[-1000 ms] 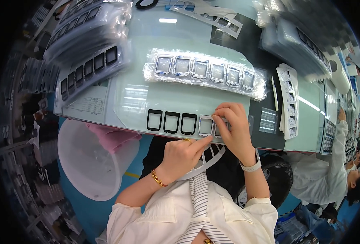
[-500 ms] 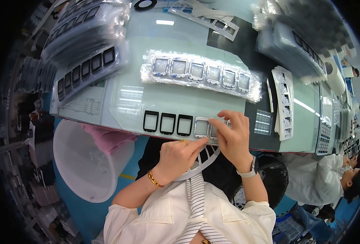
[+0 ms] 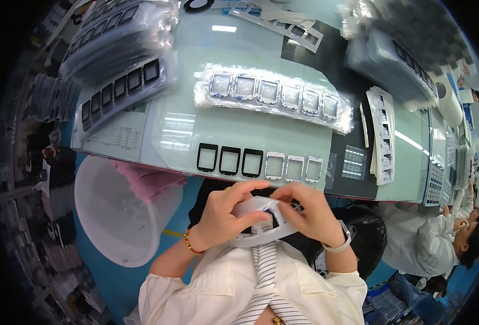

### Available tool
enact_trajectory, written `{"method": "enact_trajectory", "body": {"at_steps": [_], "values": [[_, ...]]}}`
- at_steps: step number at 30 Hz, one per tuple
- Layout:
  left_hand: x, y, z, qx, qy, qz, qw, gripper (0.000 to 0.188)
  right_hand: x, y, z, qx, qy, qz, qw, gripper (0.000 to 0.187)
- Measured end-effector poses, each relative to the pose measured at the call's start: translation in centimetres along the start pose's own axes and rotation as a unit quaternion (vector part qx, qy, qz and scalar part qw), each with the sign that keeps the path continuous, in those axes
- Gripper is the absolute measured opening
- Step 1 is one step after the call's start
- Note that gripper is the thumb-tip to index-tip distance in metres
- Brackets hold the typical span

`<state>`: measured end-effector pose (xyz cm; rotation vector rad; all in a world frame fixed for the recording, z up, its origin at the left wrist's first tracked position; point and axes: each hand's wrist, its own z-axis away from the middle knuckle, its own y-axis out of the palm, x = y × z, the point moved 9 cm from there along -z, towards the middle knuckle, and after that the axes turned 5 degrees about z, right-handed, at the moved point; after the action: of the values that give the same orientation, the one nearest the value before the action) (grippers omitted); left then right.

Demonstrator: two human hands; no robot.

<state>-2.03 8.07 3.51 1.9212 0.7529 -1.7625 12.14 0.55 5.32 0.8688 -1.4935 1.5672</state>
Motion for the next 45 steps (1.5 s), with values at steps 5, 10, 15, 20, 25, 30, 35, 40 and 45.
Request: {"method": "enact_trajectory", "body": {"at_steps": [5,10,15,20,25,30,35,40,45], "values": [[-1.2,-1.8,0.2,-0.041,0.022,-0.157,0.986,0.014,-0.2,0.0,-0.2,0.042,0.008,0.068,0.997,0.014],[-0.6,-2.2,0.7,-0.042,0.018,-0.167,0.985,0.01,1.4,-0.6,-1.3,-0.029,-0.048,0.087,0.995,0.016],[0.2,-2.7,1.1,-0.048,-0.008,-0.164,0.985,0.006,2.2,1.0,-1.9,0.004,-0.076,0.112,0.991,0.015],[3.8,-3.4,2.5,-0.053,-0.052,-0.277,0.958,0.01,4.3,1.0,-2.8,0.018,-0.093,0.038,0.995,0.014],[3.1,-3.0,2.2,-0.055,-0.03,-0.259,0.964,0.008,-0.3,-1.2,-5.4,-0.129,-0.019,0.046,0.99,0.003],[0.9,-3.1,1.4,-0.085,0.058,-0.264,0.959,0.015,-2.6,-0.6,-6.3,-0.142,0.012,0.029,0.989,0.007],[1.1,-3.2,1.4,-0.095,0.079,-0.275,0.953,0.02,-3.1,-0.4,-6.3,-0.14,0.02,0.024,0.99,0.007],[1.1,-3.3,1.3,-0.1,0.083,-0.295,0.947,0.022,-2.7,-0.5,-6.3,-0.142,0.015,0.037,0.989,0.007],[1.2,-3.2,1.3,-0.1,0.081,-0.293,0.947,0.022,-2.8,-0.5,-6.3,-0.14,0.028,0.03,0.989,0.006]]}}
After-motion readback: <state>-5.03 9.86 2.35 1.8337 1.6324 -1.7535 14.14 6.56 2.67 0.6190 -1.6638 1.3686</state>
